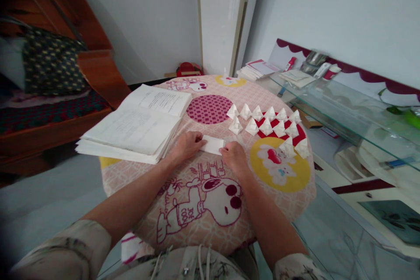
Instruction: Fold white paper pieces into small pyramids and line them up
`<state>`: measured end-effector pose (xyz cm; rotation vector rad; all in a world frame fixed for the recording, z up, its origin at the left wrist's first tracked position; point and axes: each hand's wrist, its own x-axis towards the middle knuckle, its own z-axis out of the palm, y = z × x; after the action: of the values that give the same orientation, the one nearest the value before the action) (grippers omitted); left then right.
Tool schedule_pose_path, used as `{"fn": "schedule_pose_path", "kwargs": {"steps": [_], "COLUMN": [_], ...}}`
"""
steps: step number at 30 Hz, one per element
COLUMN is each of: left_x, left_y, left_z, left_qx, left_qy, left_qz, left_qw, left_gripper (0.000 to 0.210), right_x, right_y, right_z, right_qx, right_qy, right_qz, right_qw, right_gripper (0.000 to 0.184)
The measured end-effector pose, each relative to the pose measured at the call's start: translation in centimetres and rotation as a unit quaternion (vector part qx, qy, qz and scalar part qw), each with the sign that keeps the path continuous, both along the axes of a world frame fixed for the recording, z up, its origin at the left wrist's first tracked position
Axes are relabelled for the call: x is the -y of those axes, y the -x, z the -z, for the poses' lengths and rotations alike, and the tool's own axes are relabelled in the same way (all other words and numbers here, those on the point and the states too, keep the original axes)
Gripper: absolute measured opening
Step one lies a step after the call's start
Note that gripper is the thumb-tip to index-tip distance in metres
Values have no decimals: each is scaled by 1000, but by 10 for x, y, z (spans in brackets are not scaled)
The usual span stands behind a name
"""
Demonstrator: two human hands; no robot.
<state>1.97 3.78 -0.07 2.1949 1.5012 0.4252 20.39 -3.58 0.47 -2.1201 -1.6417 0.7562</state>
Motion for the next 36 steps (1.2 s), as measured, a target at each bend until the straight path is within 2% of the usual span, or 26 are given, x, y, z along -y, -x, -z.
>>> {"fn": "schedule_pose_path", "kwargs": {"steps": [3,10,20,27,36], "left_x": [-2,-5,-8,-8,-8], "left_y": [5,1,-1,-2,-3], "left_z": [-1,5,7,7,6], "left_qx": [22,15,-18,-19,-28], "left_qy": [17,11,-5,7,-3], "left_qz": [22,-46,-43,-48,-45], "left_qw": [999,999,999,999,999], "left_gripper": [16,12,16,16,16], "right_x": [0,0,-2,-1,-2], "right_y": [1,6,8,8,9], "right_z": [0,-3,5,10,6], "right_qx": [24,91,168,189,184], "right_qy": [8,4,-15,-28,-14], "right_qz": [4,20,18,15,13], "right_qw": [1000,996,986,981,983], "right_gripper": [39,32,30,29,30]}}
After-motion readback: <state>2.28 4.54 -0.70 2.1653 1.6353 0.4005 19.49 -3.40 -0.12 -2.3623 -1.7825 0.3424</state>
